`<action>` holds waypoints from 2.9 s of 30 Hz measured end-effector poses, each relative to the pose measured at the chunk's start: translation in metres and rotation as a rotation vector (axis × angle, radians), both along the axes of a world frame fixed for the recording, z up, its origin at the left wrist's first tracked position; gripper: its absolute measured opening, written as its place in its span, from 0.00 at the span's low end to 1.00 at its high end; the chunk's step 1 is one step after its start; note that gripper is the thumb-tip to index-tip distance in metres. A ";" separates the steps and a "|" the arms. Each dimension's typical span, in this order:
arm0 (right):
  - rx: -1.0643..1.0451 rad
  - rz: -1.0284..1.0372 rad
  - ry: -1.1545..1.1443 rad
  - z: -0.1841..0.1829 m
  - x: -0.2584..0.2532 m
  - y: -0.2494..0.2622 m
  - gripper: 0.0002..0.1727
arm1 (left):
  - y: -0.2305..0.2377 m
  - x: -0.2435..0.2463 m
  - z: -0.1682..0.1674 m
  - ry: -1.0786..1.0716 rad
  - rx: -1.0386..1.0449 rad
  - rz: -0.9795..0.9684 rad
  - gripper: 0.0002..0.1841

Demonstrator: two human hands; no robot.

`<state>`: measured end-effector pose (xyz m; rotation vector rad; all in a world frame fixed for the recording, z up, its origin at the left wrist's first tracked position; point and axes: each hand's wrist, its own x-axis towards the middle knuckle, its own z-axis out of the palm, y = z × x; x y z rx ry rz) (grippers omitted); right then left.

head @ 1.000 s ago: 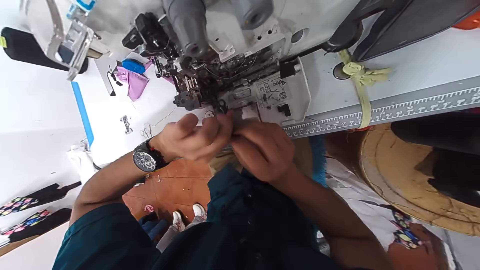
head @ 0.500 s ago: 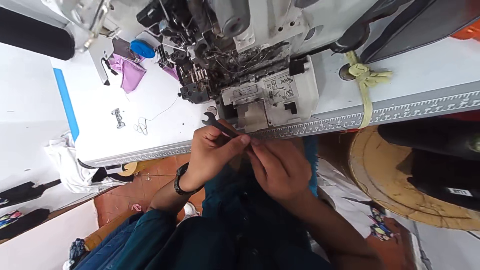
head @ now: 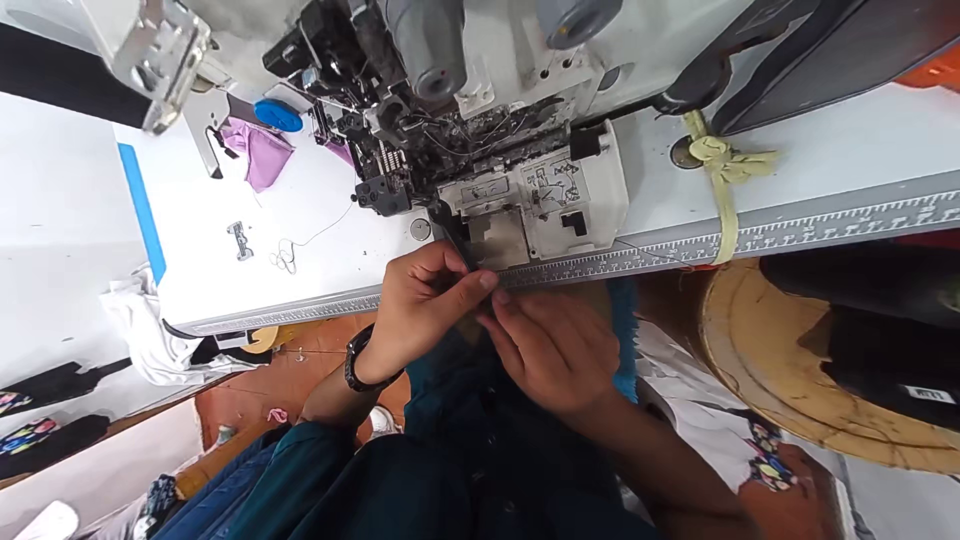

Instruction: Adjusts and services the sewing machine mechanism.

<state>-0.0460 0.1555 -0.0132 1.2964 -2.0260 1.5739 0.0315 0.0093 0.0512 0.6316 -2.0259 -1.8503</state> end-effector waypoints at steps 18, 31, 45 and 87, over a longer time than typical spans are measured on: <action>-0.022 0.061 0.011 0.002 0.000 -0.004 0.08 | -0.005 0.006 0.012 0.026 -0.216 -0.113 0.04; -0.029 0.053 0.019 0.008 0.000 -0.005 0.11 | -0.007 0.004 0.015 -0.034 -0.238 -0.098 0.07; -0.023 -0.032 -0.012 0.023 -0.021 -0.046 0.10 | -0.023 -0.011 -0.003 -0.013 -0.074 0.110 0.11; -0.189 0.115 0.149 -0.002 -0.028 -0.070 0.06 | -0.013 -0.020 -0.015 0.197 0.426 0.223 0.15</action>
